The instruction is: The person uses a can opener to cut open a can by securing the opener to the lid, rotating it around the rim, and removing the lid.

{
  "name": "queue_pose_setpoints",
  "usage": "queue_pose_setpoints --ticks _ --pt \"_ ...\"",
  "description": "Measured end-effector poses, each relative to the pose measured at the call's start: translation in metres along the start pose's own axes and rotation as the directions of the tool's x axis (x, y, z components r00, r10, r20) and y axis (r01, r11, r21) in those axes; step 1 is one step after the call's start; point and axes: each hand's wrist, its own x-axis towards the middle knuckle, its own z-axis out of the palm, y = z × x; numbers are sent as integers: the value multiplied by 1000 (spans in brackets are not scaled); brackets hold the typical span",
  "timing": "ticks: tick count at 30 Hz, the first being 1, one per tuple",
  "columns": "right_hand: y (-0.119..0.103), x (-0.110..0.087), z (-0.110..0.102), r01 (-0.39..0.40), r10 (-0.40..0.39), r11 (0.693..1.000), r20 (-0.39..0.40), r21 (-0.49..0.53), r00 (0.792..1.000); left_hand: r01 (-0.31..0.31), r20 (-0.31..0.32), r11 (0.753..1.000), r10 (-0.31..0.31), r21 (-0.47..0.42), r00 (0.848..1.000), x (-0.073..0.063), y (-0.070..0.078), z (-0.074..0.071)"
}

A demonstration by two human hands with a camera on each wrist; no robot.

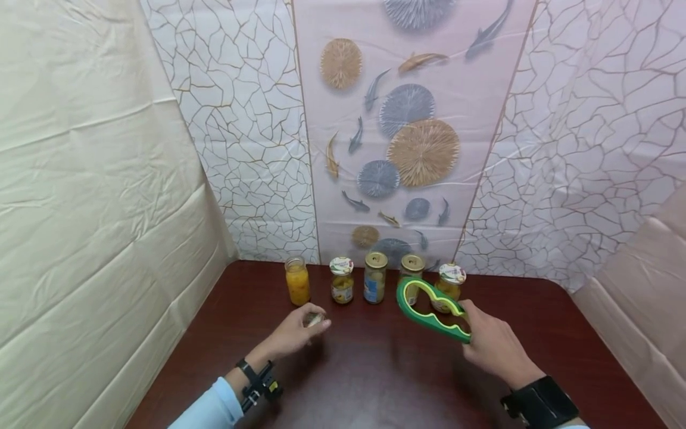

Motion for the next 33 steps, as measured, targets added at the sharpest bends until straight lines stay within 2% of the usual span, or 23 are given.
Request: queue_pose_setpoints --ticks 3,5,9,13,15,18,21,25,28,33 --pt "1 -3 0 -11 11 1000 14 0 1000 7 -83 988 6 152 997 -4 -3 -10" --pt "2 -5 0 -15 16 1000 25 -2 1000 30 -123 975 -2 221 992 -6 -4 -14" --pt "3 -6 1 -13 13 1000 26 -6 1000 56 -146 965 -18 256 989 -8 -5 -20" --pt "3 -4 2 -1 1 1000 11 -13 1000 79 -158 949 -32 304 987 -3 -11 -22" --pt "2 -4 3 5 -5 1000 4 -11 1000 106 -175 929 -46 355 984 2 -16 -22" --pt "0 -4 3 13 -13 1000 -7 -8 1000 152 -205 882 -64 446 977 9 -23 -22" --pt "-2 -5 3 18 -18 1000 -16 -12 1000 167 -212 840 -64 516 975 17 -31 -22" --pt "-5 -6 4 13 -14 1000 -14 -6 1000 154 -194 813 -52 561 980 27 -39 -23" --pt "-7 -7 5 9 -9 1000 -9 4 1000 167 -200 802 -60 574 978 36 -42 -26" --pt "-9 -8 6 4 -4 1000 -7 5 1000 171 -210 806 -60 567 976 48 -45 -34"
